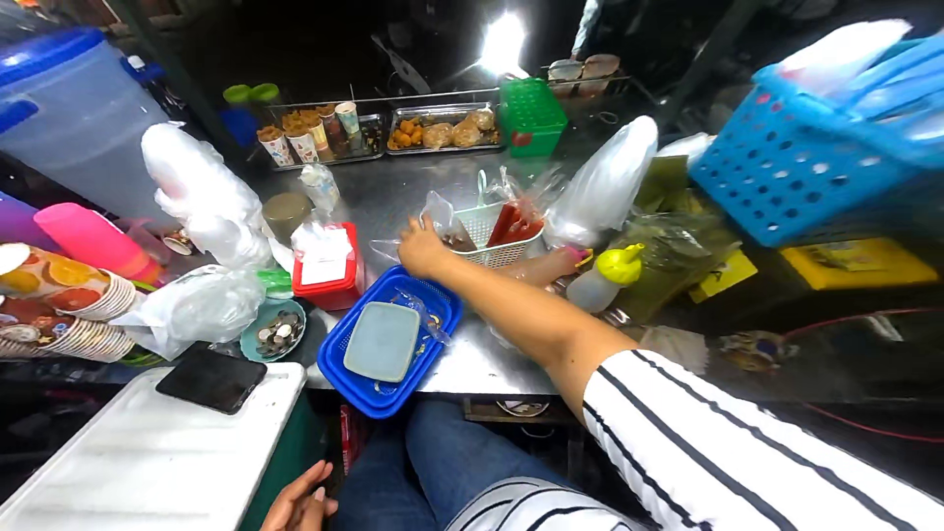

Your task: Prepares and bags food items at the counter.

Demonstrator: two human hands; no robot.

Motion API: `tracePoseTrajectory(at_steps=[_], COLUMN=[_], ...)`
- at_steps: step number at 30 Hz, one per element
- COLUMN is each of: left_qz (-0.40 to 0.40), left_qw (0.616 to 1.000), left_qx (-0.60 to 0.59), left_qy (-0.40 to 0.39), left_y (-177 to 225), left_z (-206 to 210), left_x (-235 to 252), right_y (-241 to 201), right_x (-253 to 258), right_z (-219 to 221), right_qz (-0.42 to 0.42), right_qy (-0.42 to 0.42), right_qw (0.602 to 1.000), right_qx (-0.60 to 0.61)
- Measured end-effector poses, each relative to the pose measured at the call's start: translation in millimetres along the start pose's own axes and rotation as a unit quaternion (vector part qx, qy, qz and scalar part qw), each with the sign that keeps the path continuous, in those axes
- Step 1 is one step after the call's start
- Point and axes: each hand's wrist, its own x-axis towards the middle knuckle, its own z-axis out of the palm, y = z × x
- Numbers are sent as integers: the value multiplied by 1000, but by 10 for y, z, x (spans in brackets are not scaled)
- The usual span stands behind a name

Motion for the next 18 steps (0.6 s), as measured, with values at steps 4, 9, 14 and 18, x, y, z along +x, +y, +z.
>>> tracePoseTrajectory(at_steps=[4, 9, 14, 18], left_qz=[115, 258, 283, 206], left_qw=[992, 949, 943, 972], left_qx=[52, 170, 156, 81], left_qy=[-1, 67, 80, 84], left_y=[173, 459, 584, 474], left_z=[191, 568, 862, 944], left_x=[395, 1002, 1137, 1042], right_y=[-96, -561, -570, -126], right_x=[-223, -914, -1451, -1482], right_z=[-34, -141, -250, -291], right_qz=[-39, -223, -316, -77], right_qy=[168, 323, 268, 197], right_qw=[984, 904, 845, 836], right_qx=[46, 171, 338, 507])
